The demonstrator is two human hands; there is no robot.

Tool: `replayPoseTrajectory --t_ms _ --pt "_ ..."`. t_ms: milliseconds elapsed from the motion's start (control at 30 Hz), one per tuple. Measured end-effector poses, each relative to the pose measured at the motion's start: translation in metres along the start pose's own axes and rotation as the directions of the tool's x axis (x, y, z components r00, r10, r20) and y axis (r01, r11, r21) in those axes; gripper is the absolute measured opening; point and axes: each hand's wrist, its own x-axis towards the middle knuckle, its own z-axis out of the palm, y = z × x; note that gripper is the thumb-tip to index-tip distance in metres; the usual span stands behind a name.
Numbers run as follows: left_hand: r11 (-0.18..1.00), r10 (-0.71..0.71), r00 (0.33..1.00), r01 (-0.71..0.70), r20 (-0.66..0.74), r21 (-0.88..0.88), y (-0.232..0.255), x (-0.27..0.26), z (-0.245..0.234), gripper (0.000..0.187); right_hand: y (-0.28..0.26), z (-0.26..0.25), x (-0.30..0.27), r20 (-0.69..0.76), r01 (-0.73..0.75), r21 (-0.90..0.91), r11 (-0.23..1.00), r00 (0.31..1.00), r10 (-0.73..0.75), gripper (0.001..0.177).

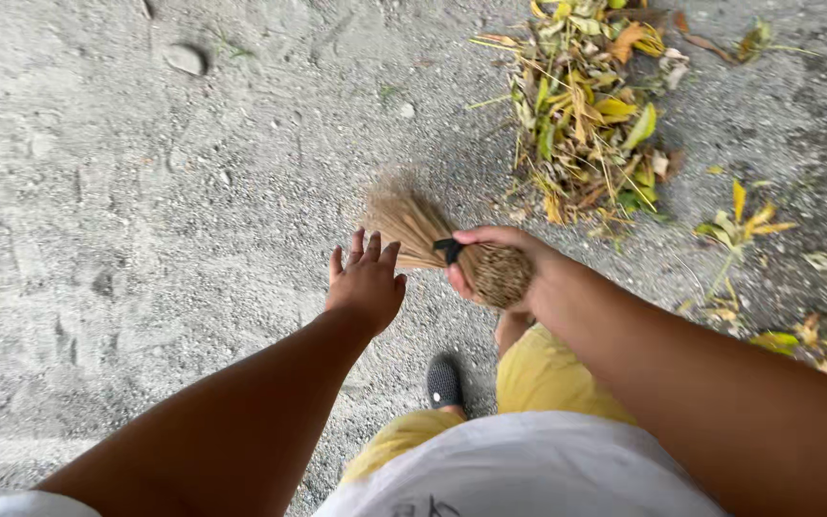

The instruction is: The person sweeps leaves on the ground using a handheld broom.

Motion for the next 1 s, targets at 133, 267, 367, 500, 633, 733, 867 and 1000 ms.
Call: replayPoseTrajectory --t_ms 133,267,367,500,633,733,867,1000 --pt "0.999 -0.052 0.999 0.052 0.003 0.012 0.017 0.036 -0.033 0.058 -0.115 -0.048 0.048 -0.209 -0.067 -0.328 0.942 0.978 -0.003 0.042" --pt "0.999 -0.006 0.999 0.004 -0.041 -0.043 0.056 0.074 -0.047 0.055 -0.231 -0.192 -0.066 -0.324 0.338 0.243 0.909 0.912 -0.252 0.053" --pt "0.998 0.049 0.999 -0.049 -0.001 -0.048 0.094 0.102 -0.055 0.055 -0.238 -0.258 -0.198 -0.391 0.470 0.283 0.836 0.853 -0.347 0.067" --pt "0.985 0.154 0.988 -0.154 -0.003 -0.077 0.149 0.137 -0.067 0.055 -0.213 -0.254 -0.264 -0.653 0.518 0.167 0.839 0.696 -0.300 0.060" --pt "0.960 0.262 0.964 -0.265 -0.041 -0.088 0.188 0.155 -0.081 0.055 -0.190 -0.206 -0.257 -0.851 0.261 -0.182 0.948 0.441 -0.285 0.043" --pt "0.954 0.278 0.960 -0.280 -0.038 -0.110 0.193 0.160 -0.090 0.055 -0.175 -0.168 -0.252 -0.750 0.339 -0.188 0.922 0.557 -0.357 0.032" --pt "0.973 0.203 0.976 -0.210 -0.077 -0.092 0.170 0.159 -0.099 0.056 -0.178 -0.106 -0.215 -0.409 0.399 -0.075 0.914 0.824 -0.393 0.031" --pt "0.993 0.036 0.999 -0.039 -0.027 -0.113 0.132 0.156 -0.114 0.056 -0.194 -0.013 -0.138 -0.285 0.209 -0.094 0.973 0.931 -0.227 0.036"
